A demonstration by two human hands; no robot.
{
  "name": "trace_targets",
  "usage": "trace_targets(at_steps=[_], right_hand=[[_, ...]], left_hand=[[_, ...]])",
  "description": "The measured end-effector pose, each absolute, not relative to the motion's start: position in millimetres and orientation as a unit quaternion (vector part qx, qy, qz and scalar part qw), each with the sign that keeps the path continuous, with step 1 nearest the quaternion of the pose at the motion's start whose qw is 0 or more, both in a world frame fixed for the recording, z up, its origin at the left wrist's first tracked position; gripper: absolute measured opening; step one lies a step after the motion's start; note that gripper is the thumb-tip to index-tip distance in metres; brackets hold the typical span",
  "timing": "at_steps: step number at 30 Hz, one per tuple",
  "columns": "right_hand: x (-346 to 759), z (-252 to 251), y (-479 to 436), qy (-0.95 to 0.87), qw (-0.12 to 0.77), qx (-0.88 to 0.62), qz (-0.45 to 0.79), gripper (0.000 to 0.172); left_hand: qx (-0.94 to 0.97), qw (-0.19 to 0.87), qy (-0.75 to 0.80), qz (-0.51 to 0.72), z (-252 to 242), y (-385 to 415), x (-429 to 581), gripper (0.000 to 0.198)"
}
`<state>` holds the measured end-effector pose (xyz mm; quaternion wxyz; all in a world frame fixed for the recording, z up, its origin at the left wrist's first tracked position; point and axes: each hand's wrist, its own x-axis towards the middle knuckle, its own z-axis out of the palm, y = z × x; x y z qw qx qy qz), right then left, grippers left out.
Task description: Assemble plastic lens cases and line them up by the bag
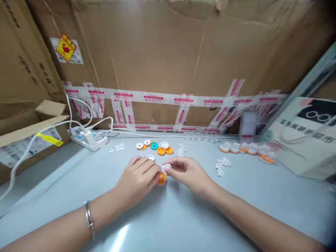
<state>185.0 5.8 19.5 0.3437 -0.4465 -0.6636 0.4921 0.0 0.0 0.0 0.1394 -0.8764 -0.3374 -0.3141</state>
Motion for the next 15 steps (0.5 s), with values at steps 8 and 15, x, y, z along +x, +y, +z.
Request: trace_targets(at_steps=[8, 15], right_hand=[[199.6, 28.2, 10.1, -0.710, 0.457, -0.407, 0.349, 0.023], [207.2, 28.6, 11.1, -0.762, 0.511, -0.289, 0.273, 0.014]], left_hand=[[-0.860, 0.068, -0.371, -0.343, 1.8, 1.5, -1.5, 0.018], [-0.877, -0.049, -0.426, -0.215, 4.5, 1.4, -0.7, 0.044]])
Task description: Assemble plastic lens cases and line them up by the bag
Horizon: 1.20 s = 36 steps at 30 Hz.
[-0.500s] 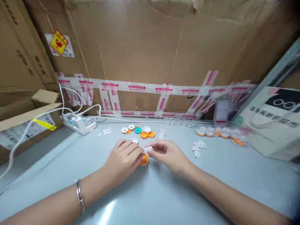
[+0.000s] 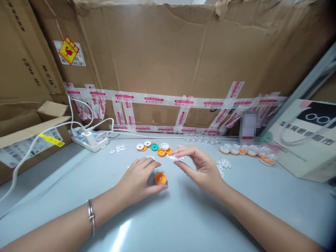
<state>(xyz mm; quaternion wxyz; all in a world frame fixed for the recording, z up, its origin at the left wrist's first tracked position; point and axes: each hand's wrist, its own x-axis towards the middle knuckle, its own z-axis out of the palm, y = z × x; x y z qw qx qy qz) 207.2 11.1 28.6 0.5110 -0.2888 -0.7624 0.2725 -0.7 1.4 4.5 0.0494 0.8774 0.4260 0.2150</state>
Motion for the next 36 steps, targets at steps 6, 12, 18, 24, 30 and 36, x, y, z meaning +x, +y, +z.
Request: trace_targets(at_steps=[6, 12, 18, 24, 30, 36], right_hand=[[207.3, 32.5, 13.5, -0.718, 0.527, -0.260, 0.372, 0.013], [211.2, 31.1, 16.0, -0.657, 0.510, -0.230, 0.505, 0.014], [207.3, 22.0, 21.3, -0.635, 0.483, -0.274, 0.537, 0.014], [194.9, 7.9, 21.1, -0.725, 0.388, -0.355, 0.444, 0.015], [187.8, -0.7, 20.6, -0.730, 0.368, -0.378, 0.434, 0.020], [187.5, -2.0, 19.7, -0.738, 0.362, -0.389, 0.416, 0.018]], left_hand=[[0.874, 0.084, 0.438, 0.191, 0.3, 5.0, -2.4, 0.047], [0.863, 0.129, 0.444, 0.202, -2.0, 5.5, 0.0, 0.027], [0.840, 0.205, 0.447, 0.231, -6.1, 7.8, 1.2, 0.019], [0.820, 0.252, 0.442, 0.262, -13.4, 10.8, 2.3, 0.019], [0.815, 0.254, 0.445, 0.269, -15.1, 12.1, 2.9, 0.023], [0.811, 0.265, 0.447, 0.268, -11.4, 11.9, 3.7, 0.025]])
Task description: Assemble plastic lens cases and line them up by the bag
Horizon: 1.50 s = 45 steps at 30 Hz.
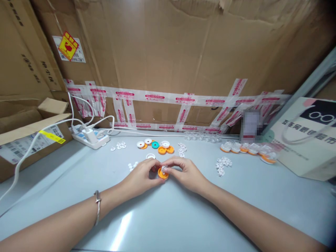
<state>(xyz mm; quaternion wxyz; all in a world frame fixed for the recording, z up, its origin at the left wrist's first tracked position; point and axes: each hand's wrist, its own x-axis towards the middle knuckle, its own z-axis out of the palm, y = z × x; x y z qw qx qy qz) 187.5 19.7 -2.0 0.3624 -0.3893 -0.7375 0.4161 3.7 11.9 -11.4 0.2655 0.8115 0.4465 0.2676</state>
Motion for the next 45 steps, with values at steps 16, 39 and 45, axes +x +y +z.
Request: trace_targets(at_steps=[16, 39, 45], right_hand=[[183.3, -0.5, 14.8, -0.787, 0.347, -0.384, 0.336, 0.014], [268.1, 11.2, 118.2, -0.749, 0.342, -0.567, 0.000, 0.031], [271.4, -4.1, 143.1, -0.781, 0.283, -0.555, -0.044, 0.030]], left_hand=[[0.814, 0.274, 0.435, 0.272, -13.2, 11.2, 2.8, 0.021], [0.762, 0.362, 0.426, 0.326, 1.6, 3.2, 0.9, 0.020], [0.755, 0.379, 0.416, 0.337, 1.3, 4.1, 1.2, 0.021]])
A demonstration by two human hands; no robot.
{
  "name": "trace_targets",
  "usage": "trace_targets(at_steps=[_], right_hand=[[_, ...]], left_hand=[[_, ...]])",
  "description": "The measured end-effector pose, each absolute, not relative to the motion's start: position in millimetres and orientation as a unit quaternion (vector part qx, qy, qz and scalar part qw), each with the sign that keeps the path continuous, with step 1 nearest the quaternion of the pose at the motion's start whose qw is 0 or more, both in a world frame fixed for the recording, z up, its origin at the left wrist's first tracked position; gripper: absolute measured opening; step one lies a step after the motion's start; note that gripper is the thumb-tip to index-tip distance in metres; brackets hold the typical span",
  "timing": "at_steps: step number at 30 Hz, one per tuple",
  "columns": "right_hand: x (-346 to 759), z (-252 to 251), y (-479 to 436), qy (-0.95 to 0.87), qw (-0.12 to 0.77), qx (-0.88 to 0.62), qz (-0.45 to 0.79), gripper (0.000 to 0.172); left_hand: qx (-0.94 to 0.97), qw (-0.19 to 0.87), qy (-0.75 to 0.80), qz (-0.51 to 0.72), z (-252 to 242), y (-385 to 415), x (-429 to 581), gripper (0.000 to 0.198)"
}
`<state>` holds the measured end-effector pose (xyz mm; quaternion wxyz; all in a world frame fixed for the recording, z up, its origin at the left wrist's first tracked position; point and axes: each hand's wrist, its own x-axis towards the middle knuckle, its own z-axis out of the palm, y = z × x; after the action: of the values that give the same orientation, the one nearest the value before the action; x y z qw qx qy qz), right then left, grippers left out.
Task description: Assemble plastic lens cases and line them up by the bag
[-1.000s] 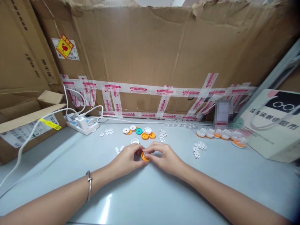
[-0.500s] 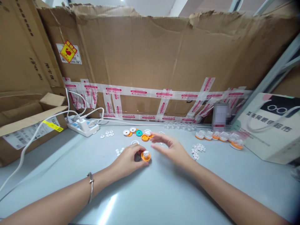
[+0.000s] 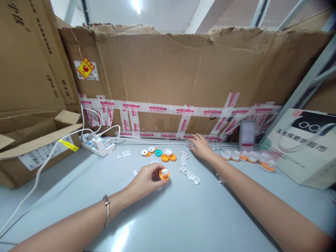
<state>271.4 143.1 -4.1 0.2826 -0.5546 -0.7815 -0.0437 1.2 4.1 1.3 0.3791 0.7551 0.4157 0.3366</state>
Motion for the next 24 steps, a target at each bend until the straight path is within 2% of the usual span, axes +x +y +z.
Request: trace_targets(at_steps=[6, 11, 14, 16, 18, 22, 24], right_hand=[[263.6, -0.8, 135.2, -0.802, 0.285, -0.525, -0.017, 0.027], [244.8, 23.1, 109.8, -0.773, 0.342, -0.531, 0.047, 0.025], [227.1, 48.5, 78.4, -0.772, 0.368, -0.501, 0.135, 0.029], [215.3, 62.9, 53.9, -0.751, 0.395, -0.423, 0.318, 0.032], [205.7, 71.1, 33.3, -0.732, 0.398, -0.380, 0.402, 0.031], [197.1, 72.1, 15.4, -0.726, 0.399, -0.350, 0.436, 0.029], [196.8, 70.5, 14.3, -0.728, 0.392, -0.344, 0.445, 0.026]], left_hand=[[0.740, 0.403, 0.408, 0.350, 0.6, 6.2, 0.4, 0.024], [0.686, 0.480, 0.395, 0.377, 2.9, 5.5, 2.5, 0.027], [0.649, 0.532, 0.380, 0.388, 8.7, 2.5, 3.7, 0.026], [0.645, 0.553, 0.357, 0.388, 12.9, 0.2, 3.7, 0.022], [0.642, 0.566, 0.340, 0.389, 15.8, -1.6, 3.2, 0.022], [0.593, 0.598, 0.355, 0.406, 18.4, -3.5, 2.8, 0.035], [0.581, 0.608, 0.358, 0.405, 19.7, -3.9, 3.1, 0.030]])
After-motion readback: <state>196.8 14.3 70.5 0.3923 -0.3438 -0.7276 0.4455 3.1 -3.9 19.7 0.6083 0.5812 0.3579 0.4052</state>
